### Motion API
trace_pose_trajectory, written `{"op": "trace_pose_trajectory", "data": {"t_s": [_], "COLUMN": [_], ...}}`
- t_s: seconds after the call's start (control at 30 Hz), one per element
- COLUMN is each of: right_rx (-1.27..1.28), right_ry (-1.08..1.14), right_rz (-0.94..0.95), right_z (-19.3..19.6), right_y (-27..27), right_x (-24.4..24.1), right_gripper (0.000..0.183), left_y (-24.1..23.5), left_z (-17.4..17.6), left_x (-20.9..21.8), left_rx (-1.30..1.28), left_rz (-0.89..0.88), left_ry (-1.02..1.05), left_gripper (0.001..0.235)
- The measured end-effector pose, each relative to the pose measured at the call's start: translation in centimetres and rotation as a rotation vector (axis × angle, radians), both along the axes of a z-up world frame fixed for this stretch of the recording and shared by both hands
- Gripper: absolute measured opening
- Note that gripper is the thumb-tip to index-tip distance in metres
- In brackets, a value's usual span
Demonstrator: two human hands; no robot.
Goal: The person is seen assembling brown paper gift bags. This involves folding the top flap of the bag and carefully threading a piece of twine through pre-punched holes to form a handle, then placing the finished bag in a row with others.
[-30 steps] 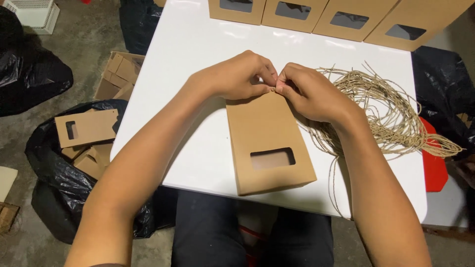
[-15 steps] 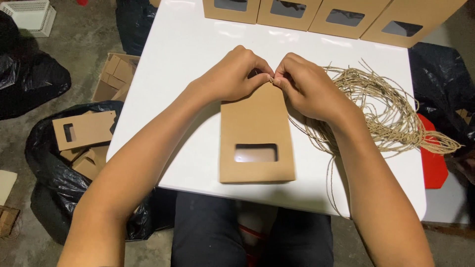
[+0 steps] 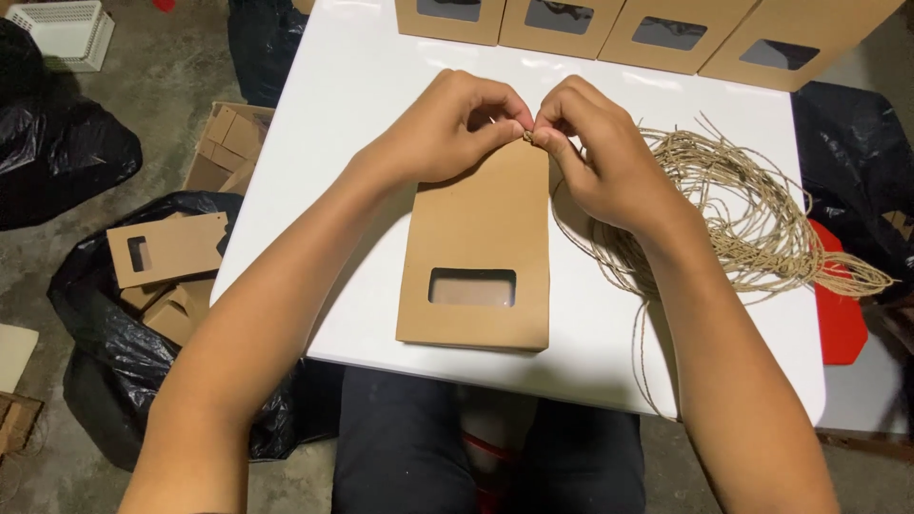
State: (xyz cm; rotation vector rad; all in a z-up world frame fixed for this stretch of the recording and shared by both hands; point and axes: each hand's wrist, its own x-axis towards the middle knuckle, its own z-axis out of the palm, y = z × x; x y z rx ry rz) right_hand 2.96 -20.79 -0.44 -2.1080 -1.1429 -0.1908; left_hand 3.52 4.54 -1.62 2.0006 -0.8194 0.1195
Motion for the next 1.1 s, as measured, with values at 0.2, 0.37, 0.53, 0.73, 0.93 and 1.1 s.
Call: {"op": "trace_pose_trajectory", "data": {"t_s": [0.2, 0.37, 0.53, 0.73, 0.93, 1.1], "right_rx": [0.031, 0.057, -0.008, -0.262, -0.315, -0.324], "right_ry": [0.19, 0.214, 0.116, 0.057, 0.223, 0.203], "right_rz": [-0.028, -0.013, -0.028, -0.179, -0.308, -0.275], "right_z": [-1.2, -1.8, -1.9, -0.6, -0.6, -1.1], "right_y": [-0.1, 0.4, 0.8, 1.3, 1.8, 2.0], "right_x": [0.8, 0.9, 0.7, -0.4, -0.7, -0.2], "right_gripper": [0.012, 0.012, 0.012, 0.021, 0.035, 0.025], "left_y": [0.0, 0.0, 0.0, -0.8, -0.7, -0.5], "left_z": [0.1, -1.0, -2.2, -4.1, -3.8, -3.2], "left_x": [-0.5, 0.4, 0.6, 1.3, 1.4, 1.1], "left_rx": [0.186, 0.383, 0.444, 0.59, 0.587, 0.584], "left_rz": [-0.009, -0.003, 0.004, 0.073, 0.069, 0.018], "left_ry": [0.084, 0.084, 0.098, -0.142, -0.067, 0.012], "left_gripper": [0.021, 0.028, 0.029, 0.032, 0.029, 0.034]}}
